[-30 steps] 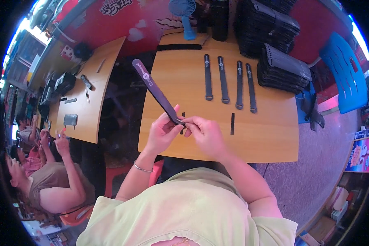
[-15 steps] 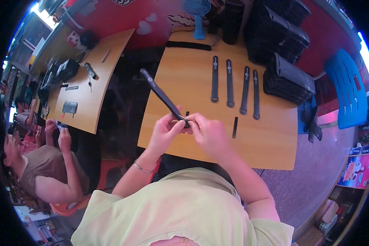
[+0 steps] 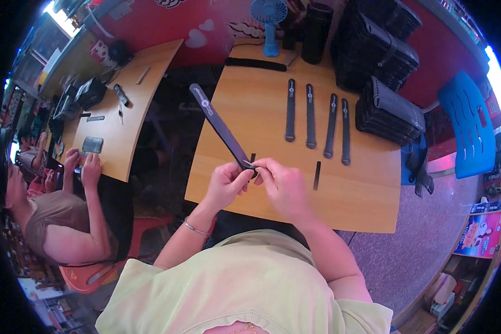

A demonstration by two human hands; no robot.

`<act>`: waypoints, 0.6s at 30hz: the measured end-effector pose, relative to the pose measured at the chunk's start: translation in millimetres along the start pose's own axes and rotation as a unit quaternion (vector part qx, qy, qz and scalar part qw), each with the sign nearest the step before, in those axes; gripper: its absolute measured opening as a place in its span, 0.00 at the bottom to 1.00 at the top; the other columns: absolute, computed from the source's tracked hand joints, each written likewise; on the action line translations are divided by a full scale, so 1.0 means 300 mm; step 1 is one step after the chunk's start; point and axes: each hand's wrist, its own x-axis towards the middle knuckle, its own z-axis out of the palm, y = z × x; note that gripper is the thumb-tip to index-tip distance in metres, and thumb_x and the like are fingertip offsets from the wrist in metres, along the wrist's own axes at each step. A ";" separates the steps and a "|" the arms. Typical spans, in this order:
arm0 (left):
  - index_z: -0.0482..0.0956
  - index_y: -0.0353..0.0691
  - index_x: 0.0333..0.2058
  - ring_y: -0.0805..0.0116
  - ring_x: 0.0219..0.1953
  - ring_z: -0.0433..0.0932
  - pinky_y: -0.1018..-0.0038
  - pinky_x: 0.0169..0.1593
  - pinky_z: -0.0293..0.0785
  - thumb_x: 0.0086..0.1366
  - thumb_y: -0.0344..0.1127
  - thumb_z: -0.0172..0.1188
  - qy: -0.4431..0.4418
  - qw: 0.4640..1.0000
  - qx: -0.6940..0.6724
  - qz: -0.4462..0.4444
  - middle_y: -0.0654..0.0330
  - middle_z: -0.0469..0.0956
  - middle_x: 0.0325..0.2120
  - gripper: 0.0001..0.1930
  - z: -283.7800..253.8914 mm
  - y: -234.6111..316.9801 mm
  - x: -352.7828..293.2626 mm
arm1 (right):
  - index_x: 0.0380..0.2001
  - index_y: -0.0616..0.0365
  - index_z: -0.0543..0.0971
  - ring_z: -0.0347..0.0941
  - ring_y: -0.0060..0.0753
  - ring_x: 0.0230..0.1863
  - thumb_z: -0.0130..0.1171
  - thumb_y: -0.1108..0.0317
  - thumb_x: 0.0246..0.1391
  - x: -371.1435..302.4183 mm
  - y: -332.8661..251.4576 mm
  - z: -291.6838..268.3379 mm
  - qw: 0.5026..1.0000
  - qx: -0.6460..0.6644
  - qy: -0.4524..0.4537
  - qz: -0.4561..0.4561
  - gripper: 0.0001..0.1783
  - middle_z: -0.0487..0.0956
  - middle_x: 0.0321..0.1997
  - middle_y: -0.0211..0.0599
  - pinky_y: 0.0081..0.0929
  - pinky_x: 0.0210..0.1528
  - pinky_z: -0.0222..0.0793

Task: Assembling plastic components and labels onto black textile straps at a workbench.

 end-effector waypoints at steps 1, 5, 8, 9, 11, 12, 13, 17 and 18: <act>0.77 0.35 0.30 0.85 0.16 0.68 0.85 0.19 0.61 0.63 0.34 0.57 -0.008 0.999 0.034 0.009 0.70 0.72 0.16 0.08 -0.004 0.013 -0.002 | 0.37 0.63 0.77 0.78 0.26 0.26 0.52 0.77 0.54 0.006 0.001 -0.006 1.000 0.003 0.001 -0.002 0.08 0.80 0.24 0.39 0.19 0.29 0.69; 0.77 0.36 0.26 0.79 0.13 0.63 0.79 0.19 0.59 0.61 0.33 0.59 -0.034 0.988 0.142 0.058 0.67 0.71 0.12 0.07 -0.025 0.045 -0.020 | 0.37 0.63 0.78 0.77 0.25 0.26 0.52 0.77 0.54 0.015 0.012 -0.017 0.998 -0.020 0.021 -0.050 0.08 0.79 0.23 0.39 0.18 0.28 0.68; 0.76 0.35 0.22 0.65 0.13 0.65 0.73 0.21 0.62 0.57 0.34 0.61 -0.155 0.930 0.314 0.114 0.60 0.70 0.12 0.09 -0.067 0.053 -0.085 | 0.37 0.62 0.78 0.77 0.24 0.25 0.53 0.76 0.54 0.080 -0.025 -0.120 0.978 -0.020 0.205 -0.043 0.08 0.79 0.22 0.38 0.18 0.27 0.67; 0.76 0.35 0.22 0.65 0.13 0.65 0.73 0.21 0.62 0.57 0.34 0.61 -0.155 0.931 0.311 0.113 0.60 0.70 0.12 0.09 -0.069 0.063 -0.097 | 0.37 0.62 0.78 0.77 0.24 0.25 0.53 0.76 0.54 0.077 -0.034 -0.152 0.978 -0.022 0.203 -0.041 0.08 0.79 0.22 0.38 0.18 0.27 0.67; 0.75 0.36 0.20 0.56 0.16 0.68 0.69 0.23 0.65 0.55 0.35 0.62 -0.154 0.922 0.348 0.065 0.57 0.68 0.11 0.10 -0.073 0.077 -0.123 | 0.38 0.59 0.78 0.77 0.24 0.25 0.54 0.75 0.55 0.073 -0.044 -0.187 0.981 -0.163 0.034 -0.100 0.08 0.79 0.22 0.37 0.18 0.27 0.67; 0.74 0.36 0.21 0.60 0.19 0.72 0.69 0.24 0.66 0.55 0.34 0.62 -0.138 0.938 0.317 0.017 0.58 0.70 0.14 0.09 -0.077 0.062 -0.119 | 0.37 0.56 0.78 0.77 0.27 0.24 0.55 0.75 0.53 0.056 -0.052 -0.173 0.982 -0.156 -0.005 -0.104 0.08 0.79 0.22 0.36 0.21 0.26 0.68; 0.74 0.36 0.21 0.60 0.19 0.72 0.69 0.24 0.66 0.55 0.34 0.62 -0.128 0.940 0.315 0.016 0.58 0.70 0.14 0.09 -0.080 0.039 -0.104 | 0.37 0.56 0.78 0.77 0.27 0.24 0.55 0.75 0.53 0.045 -0.066 -0.153 0.982 -0.155 -0.014 -0.110 0.08 0.79 0.22 0.36 0.21 0.26 0.68; 0.71 0.35 0.36 0.72 0.24 0.75 0.74 0.28 0.71 0.58 0.31 0.59 -0.069 0.994 0.084 -0.013 0.62 0.75 0.25 0.09 -0.058 0.021 -0.017 | 0.34 0.54 0.75 0.77 0.38 0.24 0.55 0.72 0.51 -0.014 -0.110 -0.090 0.948 -0.246 -0.091 -0.182 0.05 0.79 0.24 0.34 0.30 0.24 0.69; 0.70 0.36 0.38 0.74 0.24 0.74 0.77 0.28 0.71 0.59 0.31 0.59 -0.101 0.992 0.058 -0.056 0.64 0.74 0.26 0.11 -0.054 0.047 0.003 | 0.33 0.53 0.75 0.76 0.39 0.24 0.55 0.71 0.51 -0.022 -0.114 -0.078 0.937 -0.272 -0.105 -0.193 0.05 0.79 0.23 0.34 0.31 0.23 0.69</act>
